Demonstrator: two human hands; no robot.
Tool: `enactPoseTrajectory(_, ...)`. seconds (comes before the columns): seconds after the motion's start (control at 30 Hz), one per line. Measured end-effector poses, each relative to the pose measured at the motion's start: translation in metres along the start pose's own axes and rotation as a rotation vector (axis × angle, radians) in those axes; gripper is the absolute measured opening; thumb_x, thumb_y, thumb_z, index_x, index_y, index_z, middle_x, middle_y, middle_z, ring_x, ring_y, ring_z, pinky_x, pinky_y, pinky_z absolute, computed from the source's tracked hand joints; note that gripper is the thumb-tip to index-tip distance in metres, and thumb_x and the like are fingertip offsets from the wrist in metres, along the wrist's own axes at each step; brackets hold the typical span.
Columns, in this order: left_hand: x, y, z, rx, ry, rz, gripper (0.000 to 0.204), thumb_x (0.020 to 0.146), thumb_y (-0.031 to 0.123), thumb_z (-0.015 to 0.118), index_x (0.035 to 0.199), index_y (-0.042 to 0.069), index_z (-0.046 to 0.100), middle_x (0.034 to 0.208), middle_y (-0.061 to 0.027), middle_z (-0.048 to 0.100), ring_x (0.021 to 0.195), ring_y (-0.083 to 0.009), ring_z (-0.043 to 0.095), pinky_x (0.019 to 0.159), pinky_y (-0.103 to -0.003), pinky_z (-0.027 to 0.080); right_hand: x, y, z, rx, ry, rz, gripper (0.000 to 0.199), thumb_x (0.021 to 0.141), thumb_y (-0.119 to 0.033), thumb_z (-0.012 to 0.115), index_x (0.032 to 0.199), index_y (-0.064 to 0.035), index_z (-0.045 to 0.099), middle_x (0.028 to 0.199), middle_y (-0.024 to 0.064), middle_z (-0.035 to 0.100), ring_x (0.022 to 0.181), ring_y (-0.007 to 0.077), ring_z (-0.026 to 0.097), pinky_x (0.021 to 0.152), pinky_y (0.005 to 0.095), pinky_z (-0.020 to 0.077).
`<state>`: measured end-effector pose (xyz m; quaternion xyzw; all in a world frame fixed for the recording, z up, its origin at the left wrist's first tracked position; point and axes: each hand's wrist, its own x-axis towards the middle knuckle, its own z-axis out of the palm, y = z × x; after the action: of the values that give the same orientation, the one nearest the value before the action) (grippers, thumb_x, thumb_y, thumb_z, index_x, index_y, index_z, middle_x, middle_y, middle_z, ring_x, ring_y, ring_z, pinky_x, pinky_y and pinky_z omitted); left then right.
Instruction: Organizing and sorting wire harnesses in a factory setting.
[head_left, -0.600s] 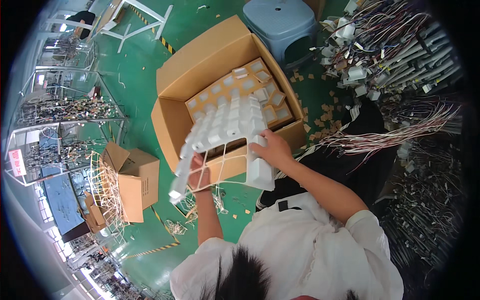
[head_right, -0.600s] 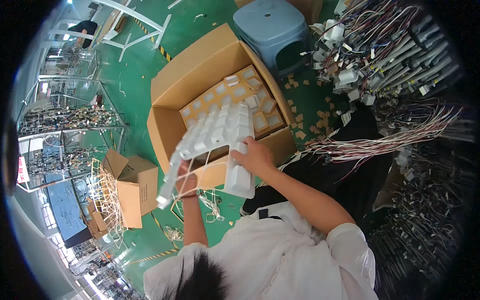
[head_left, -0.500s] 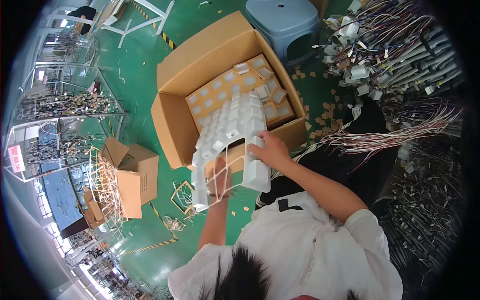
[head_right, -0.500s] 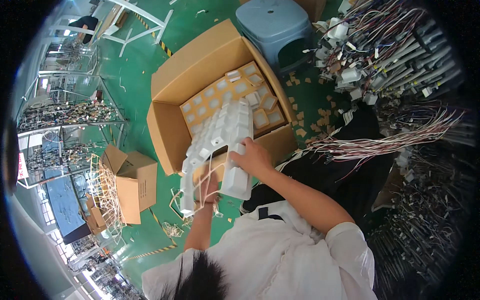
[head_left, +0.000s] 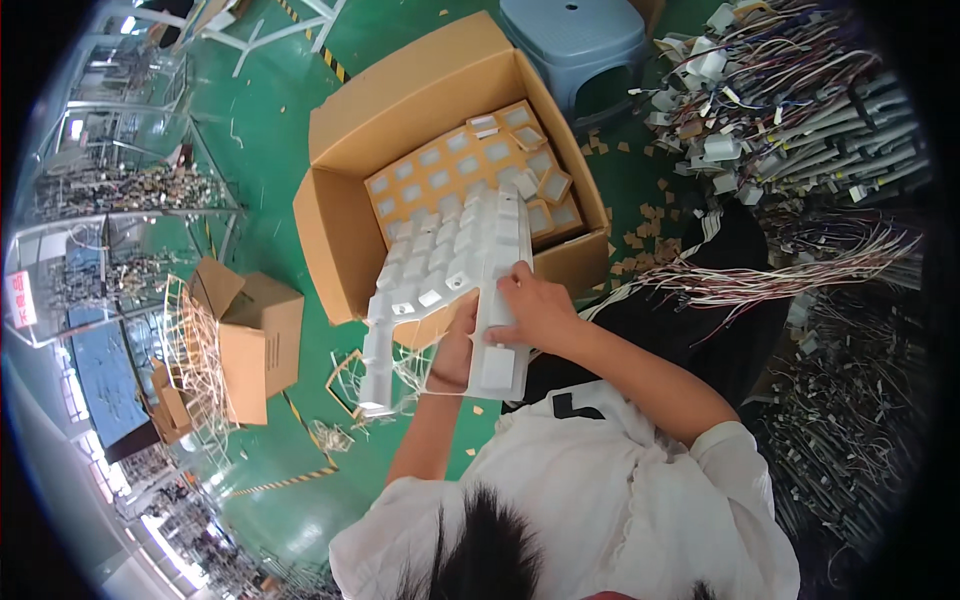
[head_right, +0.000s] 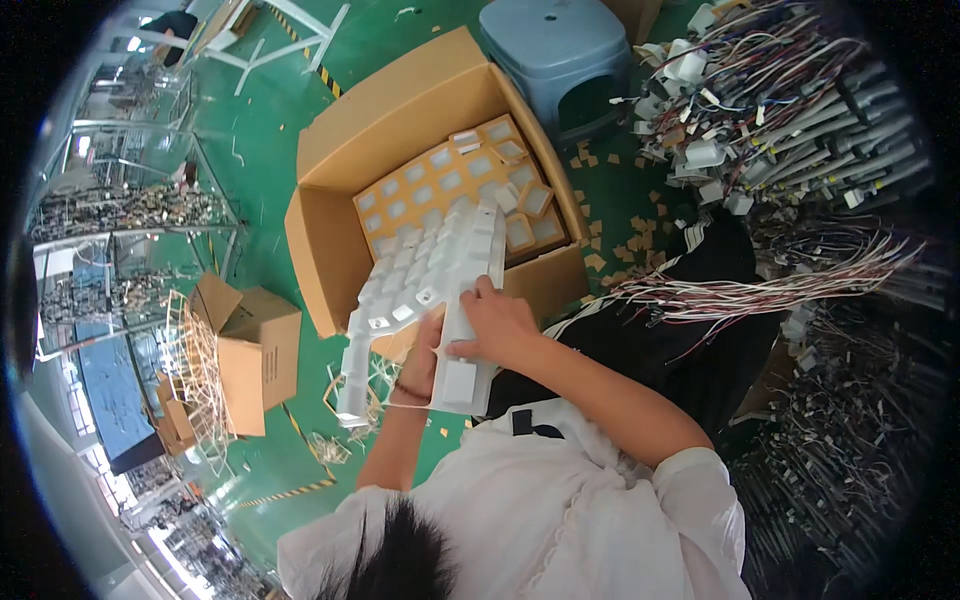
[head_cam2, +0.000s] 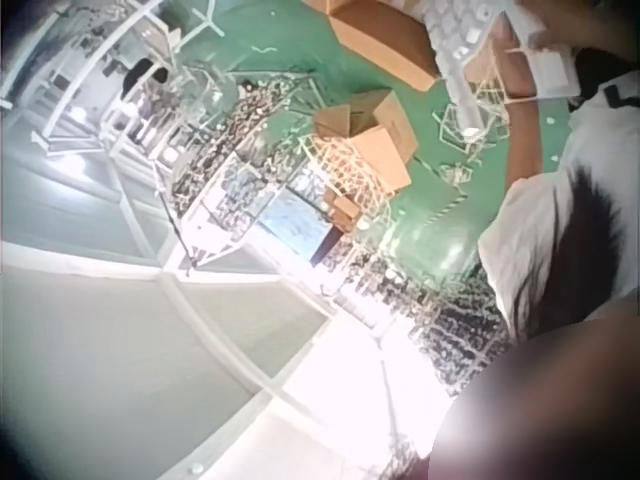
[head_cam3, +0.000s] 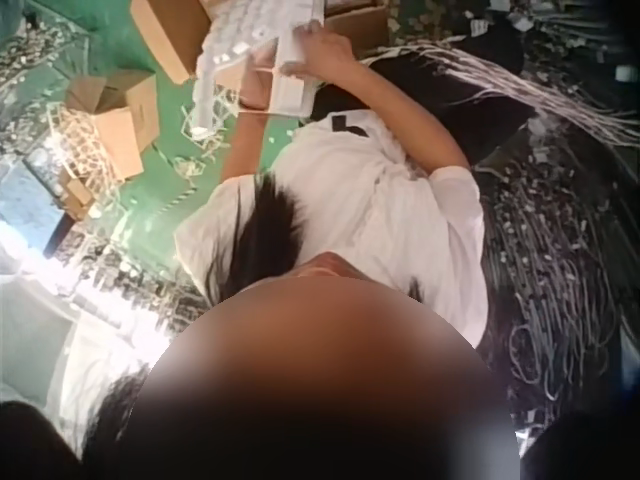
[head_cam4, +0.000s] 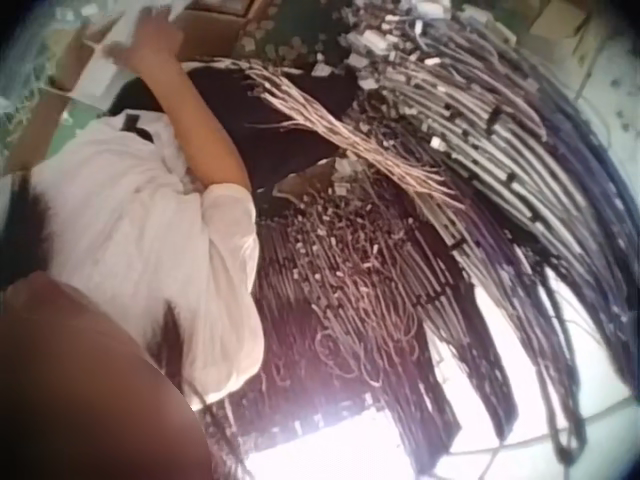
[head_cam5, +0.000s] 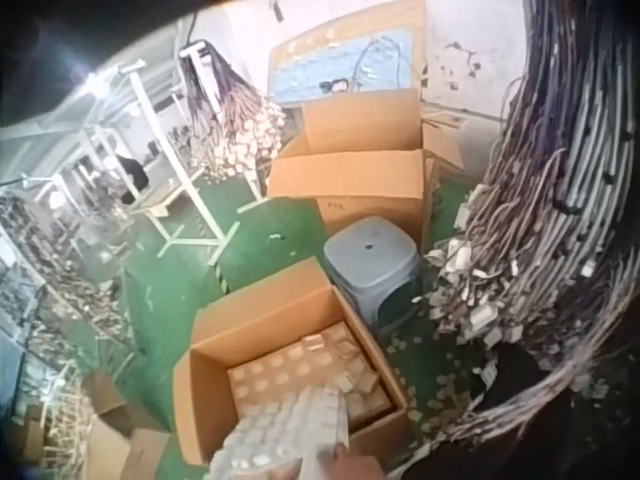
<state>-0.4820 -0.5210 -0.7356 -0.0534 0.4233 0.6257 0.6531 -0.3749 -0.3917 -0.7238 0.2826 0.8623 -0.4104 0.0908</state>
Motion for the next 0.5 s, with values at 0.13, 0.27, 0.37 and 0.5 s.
enactPoseTrajectory(0.13,0.017,-0.002,-0.012,-0.058,0.066,-0.141,0.039,0.097,0.032,0.036,0.122,0.004,0.047,0.106,-0.0084,0.059,0.094,-0.0189,0.059,0.081,-0.032,0.050,0.007,0.016,0.015,0.115,0.077,-0.135,0.071,0.061,-0.046,0.075,0.110,-0.0001,0.055,0.101,0.0173,0.056,0.088,0.0328,0.059,0.078,0.0382,0.0491)
enactPoseTrajectory(0.27,0.025,-0.005,-0.035,0.055,0.040,-0.080,0.038,0.097,0.030,0.037,0.120,0.003,0.049,0.104,-0.0093,0.059,0.094,-0.0195,0.060,0.079,-0.032,0.051,0.013,0.021,0.015,0.380,0.131,-0.100,0.064,0.055,-0.040,0.080,0.100,0.0033,0.063,0.094,0.0170,0.058,0.085,0.0311,0.060,0.076,0.0352,0.0488)
enactPoseTrajectory(0.37,0.022,-0.004,-0.030,-0.063,0.032,-0.173,0.039,0.096,0.031,0.038,0.118,0.002,0.050,0.104,-0.0102,0.060,0.091,-0.0200,0.060,0.077,-0.034,0.052,0.026,0.029,0.003,0.580,-0.102,0.014,0.062,0.054,-0.036,0.081,0.098,0.0040,0.064,0.091,0.0170,0.058,0.085,0.0291,0.059,0.075,0.0335,0.0487)
enactPoseTrajectory(0.5,0.022,-0.007,-0.033,0.028,0.150,-0.157,0.039,0.096,0.032,0.039,0.116,0.001,0.052,0.103,-0.0105,0.060,0.087,-0.0196,0.061,0.074,-0.034,0.052,0.020,0.024,0.006,0.344,0.074,-0.174,0.066,0.055,-0.037,0.082,0.101,0.0052,0.061,0.087,0.0145,0.060,0.080,0.0245,0.061,0.074,0.0343,0.0494)
